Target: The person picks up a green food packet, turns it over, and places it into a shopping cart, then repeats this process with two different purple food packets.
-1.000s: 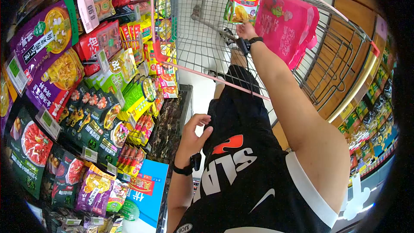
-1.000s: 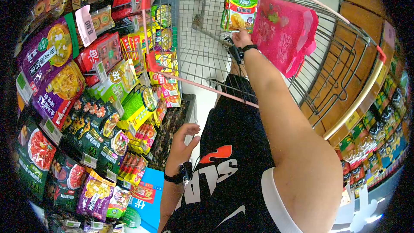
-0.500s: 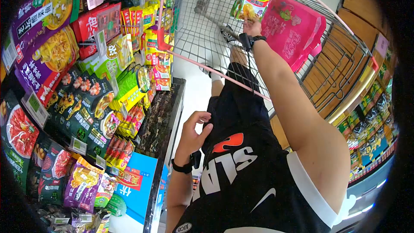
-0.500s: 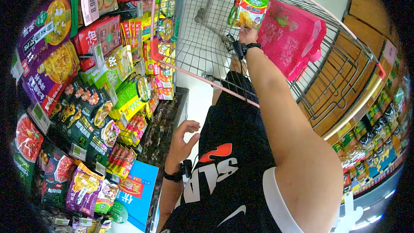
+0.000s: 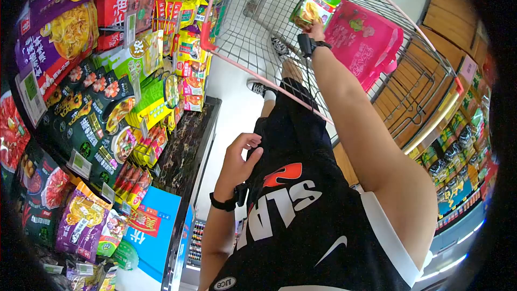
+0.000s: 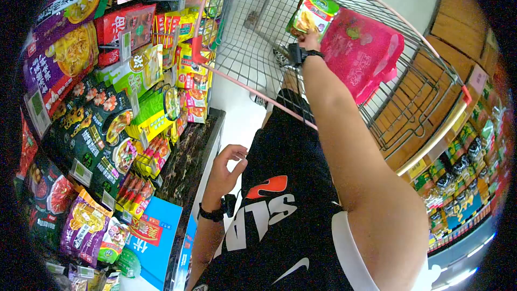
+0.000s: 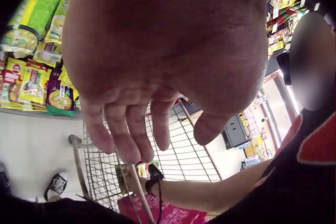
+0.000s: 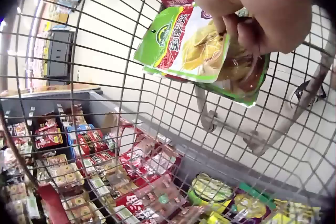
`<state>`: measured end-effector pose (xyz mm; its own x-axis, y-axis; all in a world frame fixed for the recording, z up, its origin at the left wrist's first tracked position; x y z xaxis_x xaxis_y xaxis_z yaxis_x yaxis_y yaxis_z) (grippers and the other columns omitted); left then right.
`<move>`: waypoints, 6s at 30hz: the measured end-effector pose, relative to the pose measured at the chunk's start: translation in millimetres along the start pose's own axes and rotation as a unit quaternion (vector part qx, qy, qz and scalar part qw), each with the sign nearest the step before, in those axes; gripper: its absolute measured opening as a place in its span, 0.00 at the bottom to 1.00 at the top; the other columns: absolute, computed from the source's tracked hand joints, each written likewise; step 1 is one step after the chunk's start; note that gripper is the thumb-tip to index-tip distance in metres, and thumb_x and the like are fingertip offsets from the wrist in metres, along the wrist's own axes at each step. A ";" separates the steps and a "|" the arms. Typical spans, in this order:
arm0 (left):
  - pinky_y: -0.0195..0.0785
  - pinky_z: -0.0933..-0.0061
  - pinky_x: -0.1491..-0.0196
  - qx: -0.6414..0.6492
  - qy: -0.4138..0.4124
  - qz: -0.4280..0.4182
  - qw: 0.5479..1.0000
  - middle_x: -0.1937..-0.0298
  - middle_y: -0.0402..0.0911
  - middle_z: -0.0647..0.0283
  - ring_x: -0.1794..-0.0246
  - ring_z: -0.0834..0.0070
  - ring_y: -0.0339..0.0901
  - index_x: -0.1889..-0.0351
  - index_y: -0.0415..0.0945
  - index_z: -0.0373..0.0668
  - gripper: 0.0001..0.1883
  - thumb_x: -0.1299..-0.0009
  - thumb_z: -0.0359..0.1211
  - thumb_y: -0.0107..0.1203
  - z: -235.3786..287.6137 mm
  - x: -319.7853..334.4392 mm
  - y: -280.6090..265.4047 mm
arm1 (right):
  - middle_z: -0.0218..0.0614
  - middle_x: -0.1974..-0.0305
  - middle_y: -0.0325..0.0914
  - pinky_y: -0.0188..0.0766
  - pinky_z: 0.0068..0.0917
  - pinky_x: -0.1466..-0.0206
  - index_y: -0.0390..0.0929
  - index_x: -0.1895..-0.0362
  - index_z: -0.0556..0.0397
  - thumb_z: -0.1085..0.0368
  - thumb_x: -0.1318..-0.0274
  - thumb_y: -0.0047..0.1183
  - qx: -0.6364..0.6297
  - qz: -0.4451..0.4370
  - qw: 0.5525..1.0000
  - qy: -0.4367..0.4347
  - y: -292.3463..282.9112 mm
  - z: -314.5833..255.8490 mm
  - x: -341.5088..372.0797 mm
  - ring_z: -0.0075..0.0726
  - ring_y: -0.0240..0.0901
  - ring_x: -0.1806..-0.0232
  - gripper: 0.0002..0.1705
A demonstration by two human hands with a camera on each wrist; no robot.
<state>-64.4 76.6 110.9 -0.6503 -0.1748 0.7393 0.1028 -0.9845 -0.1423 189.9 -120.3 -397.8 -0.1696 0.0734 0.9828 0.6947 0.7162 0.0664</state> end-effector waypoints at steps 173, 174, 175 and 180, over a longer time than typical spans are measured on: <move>0.70 0.67 0.69 0.332 0.727 -0.119 0.589 0.66 0.72 0.56 0.73 0.66 0.72 0.67 0.74 0.36 0.26 0.30 0.54 0.58 -47.6 555.1 -73.8 | 0.36 0.65 0.82 0.75 0.27 0.54 0.79 0.59 0.61 0.72 0.36 0.56 0.695 -0.598 0.213 -0.336 -143.2 286.5 714.2 0.28 0.80 0.60 0.05; 0.70 0.67 0.69 0.333 0.725 -0.124 0.590 0.67 0.72 0.57 0.73 0.67 0.72 0.67 0.74 0.36 0.26 0.30 0.54 0.58 -42.8 550.5 -72.2 | 0.36 0.67 0.82 0.75 0.27 0.55 0.79 0.59 0.61 0.71 0.36 0.56 0.665 -0.624 0.194 -0.360 -144.8 285.9 708.8 0.28 0.79 0.62 0.05; 0.70 0.67 0.69 0.333 0.720 -0.133 0.595 0.67 0.71 0.58 0.74 0.67 0.71 0.68 0.74 0.37 0.26 0.30 0.54 0.58 -37.2 546.4 -69.3 | 0.37 0.67 0.82 0.75 0.28 0.56 0.79 0.59 0.61 0.71 0.36 0.57 0.660 -0.633 0.183 -0.360 -146.8 288.7 708.9 0.28 0.79 0.63 0.05; 0.68 0.67 0.69 0.340 0.690 -0.151 0.621 0.70 0.69 0.61 0.75 0.69 0.69 0.70 0.74 0.40 0.25 0.30 0.55 0.59 -9.3 520.8 -61.2 | 0.36 0.68 0.81 0.74 0.28 0.58 0.80 0.59 0.60 0.69 0.36 0.57 0.654 -0.663 0.156 -0.329 -150.3 285.4 711.5 0.29 0.77 0.66 0.06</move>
<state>-416.4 46.0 498.6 -0.6948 -0.2614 -0.6700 -0.1916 -0.8307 0.5228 -234.7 22.4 242.2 0.1084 -0.9941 -0.0048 -0.9199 -0.0985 -0.3795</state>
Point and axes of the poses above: each hand's wrist, its own x-axis away from the middle knuckle, its own y-axis out of the palm, z = x × y, the point moved 6 cm from there along -x, towards the middle knuckle
